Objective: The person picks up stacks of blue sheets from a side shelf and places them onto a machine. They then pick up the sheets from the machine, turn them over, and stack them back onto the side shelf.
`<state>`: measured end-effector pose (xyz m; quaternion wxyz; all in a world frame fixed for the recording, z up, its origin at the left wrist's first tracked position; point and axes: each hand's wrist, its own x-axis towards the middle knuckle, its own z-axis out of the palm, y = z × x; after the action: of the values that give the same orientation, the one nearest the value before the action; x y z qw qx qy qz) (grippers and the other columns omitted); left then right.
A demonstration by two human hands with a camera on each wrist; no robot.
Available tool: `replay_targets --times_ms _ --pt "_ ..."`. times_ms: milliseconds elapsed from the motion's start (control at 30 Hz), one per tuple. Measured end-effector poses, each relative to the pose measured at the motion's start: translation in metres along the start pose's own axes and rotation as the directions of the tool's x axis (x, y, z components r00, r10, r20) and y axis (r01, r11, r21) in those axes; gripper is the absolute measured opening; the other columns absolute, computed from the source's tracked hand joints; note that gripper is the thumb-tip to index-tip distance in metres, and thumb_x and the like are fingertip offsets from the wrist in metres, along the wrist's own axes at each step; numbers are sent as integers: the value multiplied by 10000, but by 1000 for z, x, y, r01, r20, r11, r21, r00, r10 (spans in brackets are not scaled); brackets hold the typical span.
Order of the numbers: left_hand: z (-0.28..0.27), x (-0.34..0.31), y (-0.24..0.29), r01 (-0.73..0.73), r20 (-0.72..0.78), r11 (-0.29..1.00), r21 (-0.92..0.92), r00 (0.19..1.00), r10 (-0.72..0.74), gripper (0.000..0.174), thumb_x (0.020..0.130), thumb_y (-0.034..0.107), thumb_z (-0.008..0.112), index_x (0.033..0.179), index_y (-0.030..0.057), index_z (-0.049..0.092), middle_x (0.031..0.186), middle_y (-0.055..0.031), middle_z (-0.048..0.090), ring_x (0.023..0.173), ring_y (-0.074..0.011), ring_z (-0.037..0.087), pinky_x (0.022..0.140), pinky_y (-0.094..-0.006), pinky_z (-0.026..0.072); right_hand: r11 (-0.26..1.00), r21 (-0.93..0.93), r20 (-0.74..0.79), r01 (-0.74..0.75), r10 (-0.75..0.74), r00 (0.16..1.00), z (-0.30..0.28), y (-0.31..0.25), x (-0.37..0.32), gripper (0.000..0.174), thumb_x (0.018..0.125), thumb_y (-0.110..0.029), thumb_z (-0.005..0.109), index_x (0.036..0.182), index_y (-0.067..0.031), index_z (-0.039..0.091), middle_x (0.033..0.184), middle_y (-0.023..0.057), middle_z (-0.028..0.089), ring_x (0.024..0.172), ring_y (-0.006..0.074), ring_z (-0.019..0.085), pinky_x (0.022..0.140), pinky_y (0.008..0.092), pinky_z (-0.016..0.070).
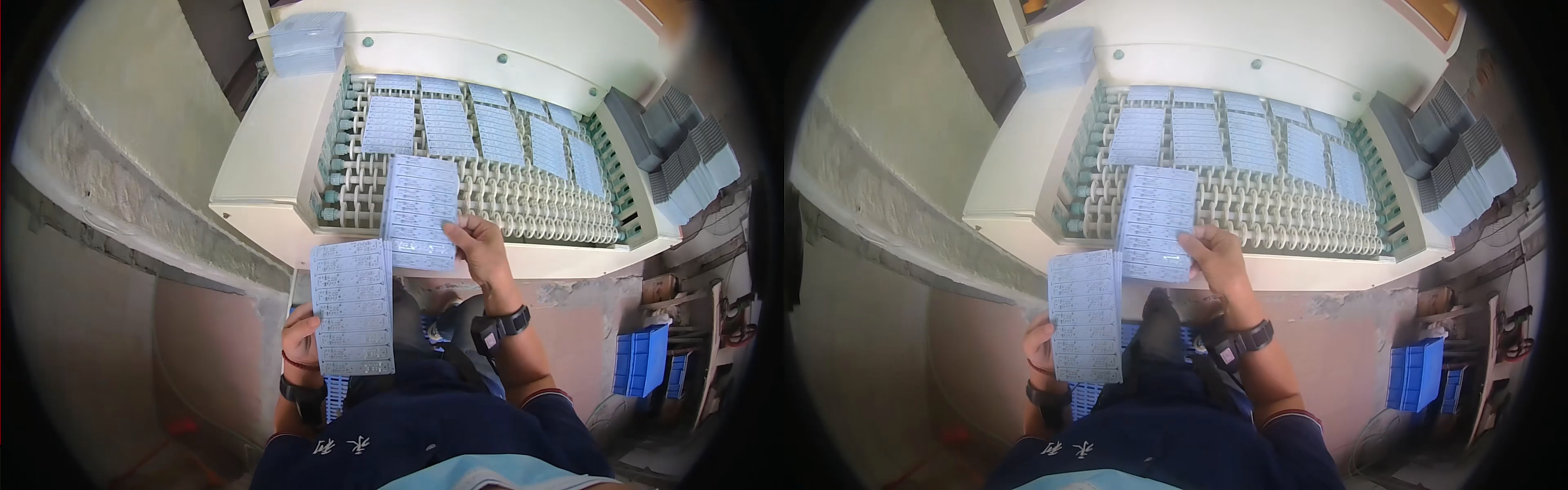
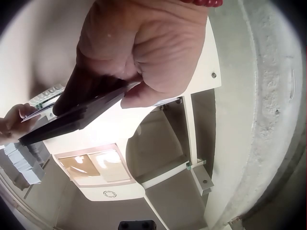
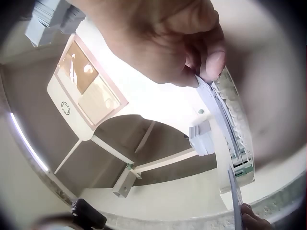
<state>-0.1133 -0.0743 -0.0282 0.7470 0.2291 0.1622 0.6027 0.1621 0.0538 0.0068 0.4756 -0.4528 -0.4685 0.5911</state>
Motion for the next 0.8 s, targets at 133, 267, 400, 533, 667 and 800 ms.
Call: replay_targets --times_ms 133,267,400,533,667,800 --pt "3 -6 4 -14 -42 998 65 999 17 493 811 137 527 1180 -176 432 1136 -259 553 1029 -316 571 897 -365 448 977 -210 -4 -27 27 1000 38 -5 30 201 845 -128 612 870 71 618 633 61 606 470 79 538 400 190 431" --pt "-2 -6 3 -23 -59 997 70 998 27 464 824 112 529 1186 -163 437 1139 -245 556 1025 -306 573 895 -366 449 933 -359 -94 -17 -18 995 21 -13 32 203 839 -131 612 831 72 629 581 47 579 417 68 500 349 187 404" --pt "9 4 -2 25 -72 999 47 997 -22 439 827 94 539 1186 -143 452 1145 -232 558 1023 -299 575 894 -365 450 850 -527 -209 -3 -127 970 -28 -13 25 253 801 -194 630 859 50 666 573 76 594 497 104 561 480 258 448" --pt "20 23 -10 45 -44 994 98 998 -41 403 841 83 543 1186 -112 468 1135 -203 569 1015 -267 578 886 -349 453 749 -659 -357 -69 -231 905 -71 -30 8 250 800 -209 627 825 35 674 563 58 576 510 102 523 497 275 410" --pt "23 33 -18 77 -54 979 188 996 -69 393 843 75 561 1193 -81 472 1118 -166 585 991 -220 584 868 -330 456 704 -698 -413 -132 -245 877 -112 -34 -4 255 797 -215 632 825 36 674 579 65 584 538 98 528 504 264 408" --pt "32 49 -34 69 -63 968 243 996 -55 377 832 63 580 1176 -60 486 1100 -147 596 965 -199 591 848 -325 464 677 -736 -410 -8 -436 801 -117 -29 -18 252 792 -200 659 877 38 667 687 77 635 614 94 560 547 247 438"
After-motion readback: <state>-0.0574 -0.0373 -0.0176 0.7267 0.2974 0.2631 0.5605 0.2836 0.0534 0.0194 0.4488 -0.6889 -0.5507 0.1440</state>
